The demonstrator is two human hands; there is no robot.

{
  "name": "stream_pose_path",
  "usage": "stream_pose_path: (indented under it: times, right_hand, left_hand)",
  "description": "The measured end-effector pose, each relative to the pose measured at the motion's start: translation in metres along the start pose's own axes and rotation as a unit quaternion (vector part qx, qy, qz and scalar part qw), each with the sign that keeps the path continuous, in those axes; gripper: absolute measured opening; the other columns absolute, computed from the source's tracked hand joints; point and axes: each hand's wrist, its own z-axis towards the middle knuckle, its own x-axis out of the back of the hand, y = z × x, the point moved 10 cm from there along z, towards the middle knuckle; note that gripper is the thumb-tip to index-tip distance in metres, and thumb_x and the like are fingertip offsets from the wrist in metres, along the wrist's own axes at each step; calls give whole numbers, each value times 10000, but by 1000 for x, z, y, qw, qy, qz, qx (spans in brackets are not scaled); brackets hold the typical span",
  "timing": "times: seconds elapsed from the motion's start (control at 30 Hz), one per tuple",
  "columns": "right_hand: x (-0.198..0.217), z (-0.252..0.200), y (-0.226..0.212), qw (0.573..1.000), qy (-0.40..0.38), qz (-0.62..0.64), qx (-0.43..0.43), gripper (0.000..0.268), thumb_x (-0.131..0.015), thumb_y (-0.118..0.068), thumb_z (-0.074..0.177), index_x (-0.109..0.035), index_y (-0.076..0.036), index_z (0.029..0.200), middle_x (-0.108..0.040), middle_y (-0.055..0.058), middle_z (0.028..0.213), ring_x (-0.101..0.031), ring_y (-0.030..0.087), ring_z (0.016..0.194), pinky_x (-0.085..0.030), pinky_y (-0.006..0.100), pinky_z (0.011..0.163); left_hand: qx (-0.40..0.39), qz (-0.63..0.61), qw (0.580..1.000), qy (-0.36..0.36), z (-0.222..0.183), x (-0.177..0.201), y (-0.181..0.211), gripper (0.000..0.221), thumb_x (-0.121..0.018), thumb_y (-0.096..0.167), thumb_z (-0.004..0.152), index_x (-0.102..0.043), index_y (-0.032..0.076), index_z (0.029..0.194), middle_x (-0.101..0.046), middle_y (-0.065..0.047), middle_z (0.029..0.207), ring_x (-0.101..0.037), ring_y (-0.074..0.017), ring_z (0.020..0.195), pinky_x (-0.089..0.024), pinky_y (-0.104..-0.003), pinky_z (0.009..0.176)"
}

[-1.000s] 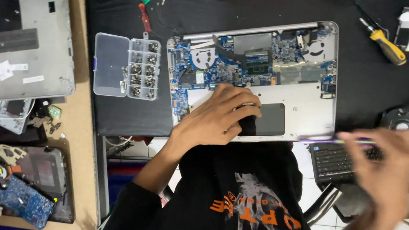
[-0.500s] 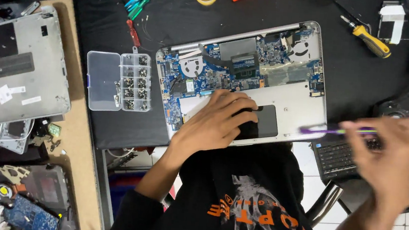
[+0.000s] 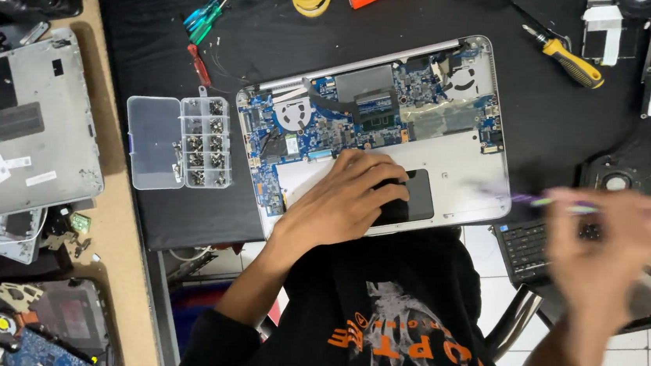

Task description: Cleaning the internal components of a laptop, including the motherboard and fan, using a small brush to remove dust.

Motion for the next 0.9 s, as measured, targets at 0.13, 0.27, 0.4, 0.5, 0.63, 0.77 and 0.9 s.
stream_pose_path:
  times: [0.13, 0.27, 0.4, 0.5, 0.63, 0.77, 0.9]
  right_hand:
    - [-24, 0, -14, 994, -95, 28, 55, 238, -760, -286, 1005, -766, -53, 953, -716, 61, 827, -470, 210, 800, -302, 412, 881]
    - [16, -9, 14, 995, 25, -100, 19, 222, -842, -86, 1254, -816, 37, 1070, -683, 163, 934, -615, 343, 861, -438, 470, 945]
    - [-10, 11, -30, 997, -54, 29, 56, 193, -850, -54, 1005, -746, -32, 845, -692, 89, 828, -583, 243, 863, -252, 383, 1106]
    - [15, 1, 17, 995, 44, -60, 62, 237, -792, -15, 1245, -779, 115, 1047, -716, 238, 960, -643, 358, 843, -472, 472, 897]
    - [12, -12, -16, 981, 148, -84, 89, 277, -810, 78, 1193, -541, 140, 1214, -705, 266, 915, -492, 395, 782, -356, 551, 877]
    - [-9, -14, -20, 993, 83, 5, 84, 263, -824, 153, 1032, -584, 85, 1116, -625, 227, 922, -498, 319, 827, -380, 441, 740]
    - [-7, -57, 19, 966, 207, -153, 33, 586, -897, 131, 1136, -390, 95, 1426, -797, 244, 1022, -747, 451, 1112, -173, 738, 1242]
  left_hand:
    - [-4, -14, 1000, 12, 5, 7, 7, 320, -643, -104, 942, -597, 63, 1211, -586, -131, 1279, -512, -318, 1263, -369, -461, 1041]
    - [0, -17, 1000, 15, 2, 5, 5, 318, -661, -87, 948, -605, 64, 1222, -594, -128, 1290, -517, -319, 1267, -374, -467, 1070]
    - [-4, -10, 1000, 10, 6, 7, 8, 284, -653, -69, 968, -604, 52, 1220, -584, -136, 1288, -510, -317, 1255, -377, -463, 1037]
    - [5, -20, 1000, 9, 4, 8, 9, 303, -670, -67, 956, -602, 58, 1224, -584, -138, 1298, -512, -327, 1276, -378, -489, 1080]
    - [0, -7, 1000, 19, 4, 7, 7, 293, -685, -58, 947, -613, 57, 1206, -597, -126, 1281, -516, -317, 1265, -384, -472, 1064]
    - [2, -24, 1000, 5, 8, 7, 12, 222, -643, 94, 1004, -608, 48, 1218, -592, -149, 1299, -511, -328, 1277, -372, -495, 1073]
    - [1, -40, 999, 12, 12, 13, 19, 381, -536, 380, 1058, -587, 41, 1223, -580, -163, 1303, -521, -335, 1273, -366, -498, 1073]
